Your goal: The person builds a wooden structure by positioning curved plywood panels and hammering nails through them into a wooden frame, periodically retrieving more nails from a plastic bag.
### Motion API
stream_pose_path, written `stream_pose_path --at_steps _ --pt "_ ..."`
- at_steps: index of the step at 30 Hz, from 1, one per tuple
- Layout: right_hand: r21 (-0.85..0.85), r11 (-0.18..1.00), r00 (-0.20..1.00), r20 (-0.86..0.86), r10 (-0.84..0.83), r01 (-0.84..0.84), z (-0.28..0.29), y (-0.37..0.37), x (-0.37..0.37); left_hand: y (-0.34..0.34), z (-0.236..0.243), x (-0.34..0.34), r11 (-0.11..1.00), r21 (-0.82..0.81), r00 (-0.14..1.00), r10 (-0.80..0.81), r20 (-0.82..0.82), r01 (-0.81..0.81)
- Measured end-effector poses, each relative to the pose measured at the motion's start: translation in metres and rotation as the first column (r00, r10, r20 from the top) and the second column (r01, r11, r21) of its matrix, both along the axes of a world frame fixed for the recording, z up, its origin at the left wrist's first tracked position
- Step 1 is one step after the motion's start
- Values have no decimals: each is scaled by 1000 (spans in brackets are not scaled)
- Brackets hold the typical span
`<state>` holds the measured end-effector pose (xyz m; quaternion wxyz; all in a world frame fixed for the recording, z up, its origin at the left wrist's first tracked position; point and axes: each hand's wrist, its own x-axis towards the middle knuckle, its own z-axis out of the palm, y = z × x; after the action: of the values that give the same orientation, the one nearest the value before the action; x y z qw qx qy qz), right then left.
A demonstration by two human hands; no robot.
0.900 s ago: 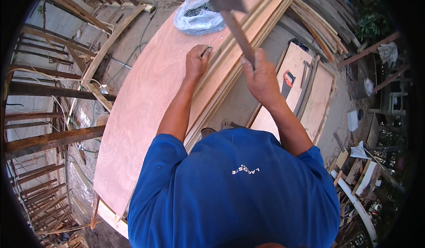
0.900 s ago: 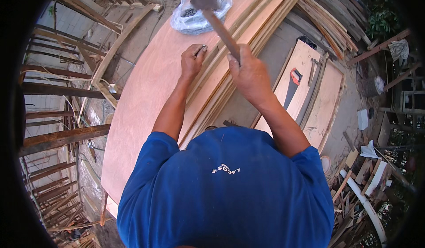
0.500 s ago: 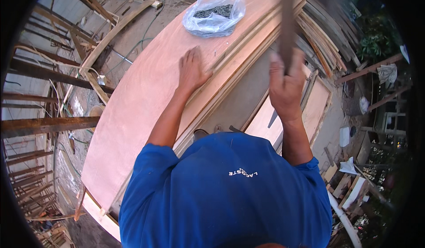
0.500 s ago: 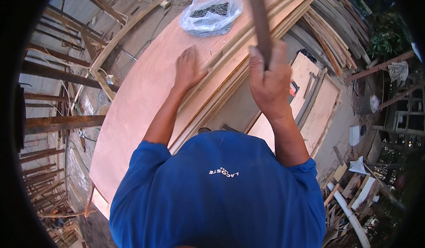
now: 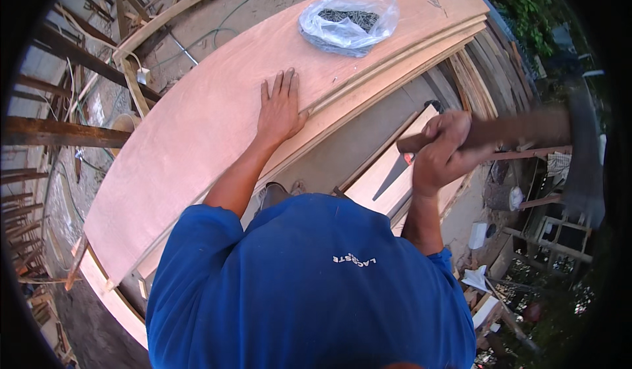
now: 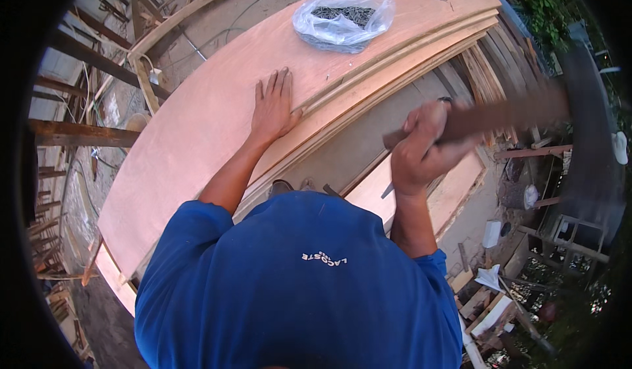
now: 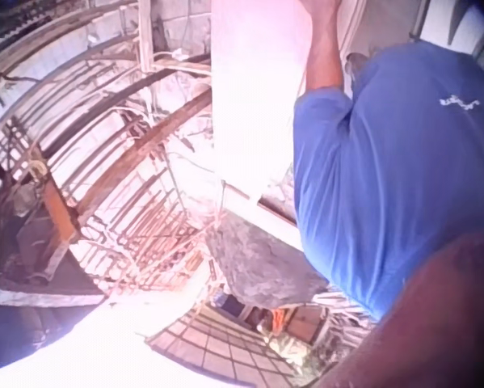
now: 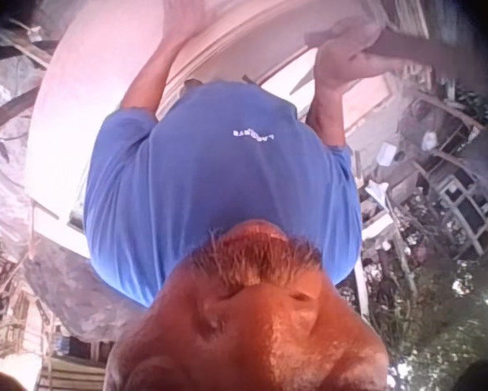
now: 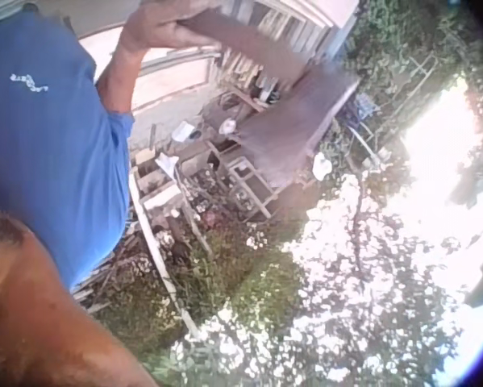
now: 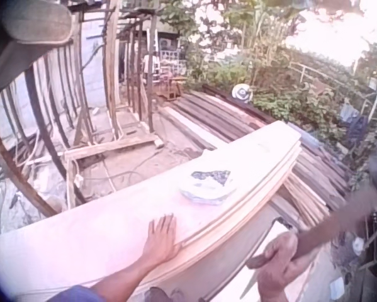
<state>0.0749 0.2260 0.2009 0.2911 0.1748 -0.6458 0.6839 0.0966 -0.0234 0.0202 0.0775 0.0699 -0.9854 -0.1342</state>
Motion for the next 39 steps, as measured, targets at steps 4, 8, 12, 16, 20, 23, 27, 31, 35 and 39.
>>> stream_pose_path --at_steps 4,8,12,16,20,23,27,31,35,39 --pt "854 295 828 501 -253 -428 -135 21 -2 4 1 -7 999 24 998 -42 -49 43" --pt "797 542 909 395 -134 -266 -115 42 -18 0 0 -6 1000 18 1000 10 26 -11" --pt "326 945 977 189 -94 27 5 0 4 -3 1 4 999 37 999 38 17 -39" --pt "605 787 917 371 -145 -121 -137 13 -2 4 6 -9 999 53 1000 -10 9 10" --pt "766 464 848 527 -55 -446 -126 13 3 4 5 -7 999 33 998 29 50 -31" --pt "615 782 989 149 9 -100 -41 -9 7 -2 4 2 997 39 998 70 3 -70" --pt "404 854 942 -207 -263 327 -89 0 -7 3 6 -4 998 58 1000 20 -17 -19" --pt "824 507 918 369 -145 -252 -148 28 -8 9 4 -4 999 44 999 30 19 -31" --pt "710 642 889 447 -95 -289 -74 3 2 -2 3 2 997 53 997 63 -35 -61" --pt "745 625 897 413 -157 -234 -113 4 -6 3 4 -9 999 53 999 12 -45 -9"
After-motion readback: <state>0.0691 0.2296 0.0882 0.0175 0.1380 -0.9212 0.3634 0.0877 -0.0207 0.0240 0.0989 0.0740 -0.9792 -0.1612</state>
